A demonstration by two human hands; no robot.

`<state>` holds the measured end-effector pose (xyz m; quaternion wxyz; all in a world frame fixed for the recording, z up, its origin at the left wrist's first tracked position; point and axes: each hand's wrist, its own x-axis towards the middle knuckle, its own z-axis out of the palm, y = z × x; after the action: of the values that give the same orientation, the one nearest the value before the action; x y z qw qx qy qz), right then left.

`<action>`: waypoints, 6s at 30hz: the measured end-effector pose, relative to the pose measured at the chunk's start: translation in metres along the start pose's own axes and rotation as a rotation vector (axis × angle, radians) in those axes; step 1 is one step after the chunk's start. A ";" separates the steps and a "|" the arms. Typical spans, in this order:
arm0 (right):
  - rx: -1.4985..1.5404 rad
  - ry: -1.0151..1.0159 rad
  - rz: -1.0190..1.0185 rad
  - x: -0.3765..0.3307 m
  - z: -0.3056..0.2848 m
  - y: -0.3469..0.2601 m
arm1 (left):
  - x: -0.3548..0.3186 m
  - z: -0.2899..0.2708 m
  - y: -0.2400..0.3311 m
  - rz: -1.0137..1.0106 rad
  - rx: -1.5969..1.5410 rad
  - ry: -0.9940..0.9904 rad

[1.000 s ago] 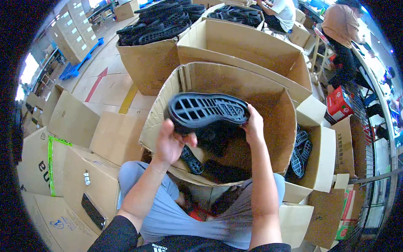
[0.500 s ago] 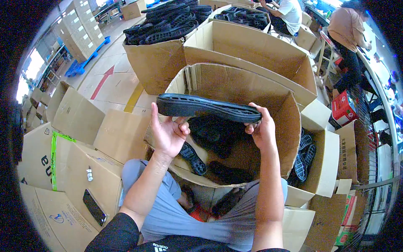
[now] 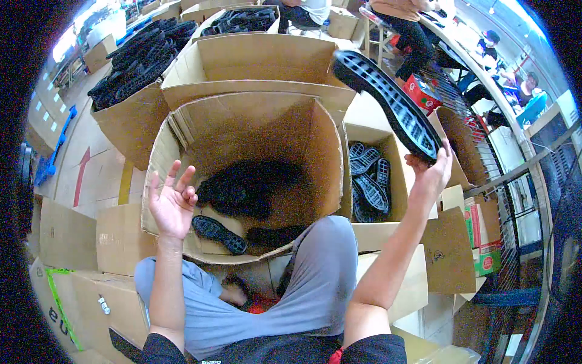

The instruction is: Inspecting and sorting rubber shoe soles from large cardboard boxes in a factory environment.

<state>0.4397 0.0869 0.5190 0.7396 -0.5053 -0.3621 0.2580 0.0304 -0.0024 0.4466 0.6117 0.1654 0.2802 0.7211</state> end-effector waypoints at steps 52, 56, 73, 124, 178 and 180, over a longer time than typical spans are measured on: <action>-1.444 -1.620 -0.375 -0.138 0.202 0.238 | 0.011 -0.023 0.007 -0.108 -0.155 0.172; -0.858 -1.494 -0.326 -0.127 0.202 0.115 | 0.008 -0.027 0.011 -0.040 -0.005 0.138; 0.891 -0.767 0.761 -0.082 0.175 0.140 | -0.020 0.020 -0.066 -0.322 0.664 -0.574; 0.274 0.170 -0.202 0.001 0.067 0.013 | 0.003 -0.002 -0.012 -0.164 -0.048 -0.125; -0.214 -1.905 1.051 -0.358 0.253 0.211 | 0.012 -0.036 0.026 -0.080 -0.348 0.195; -0.235 -1.876 1.163 -0.353 0.243 0.233 | 0.011 -0.036 0.026 -0.065 -0.346 0.194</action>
<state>0.0291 0.0419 0.2591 -0.1139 -0.2696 -0.5083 0.8099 -0.0131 -0.0014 0.4333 0.6242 -0.0217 0.2151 0.7508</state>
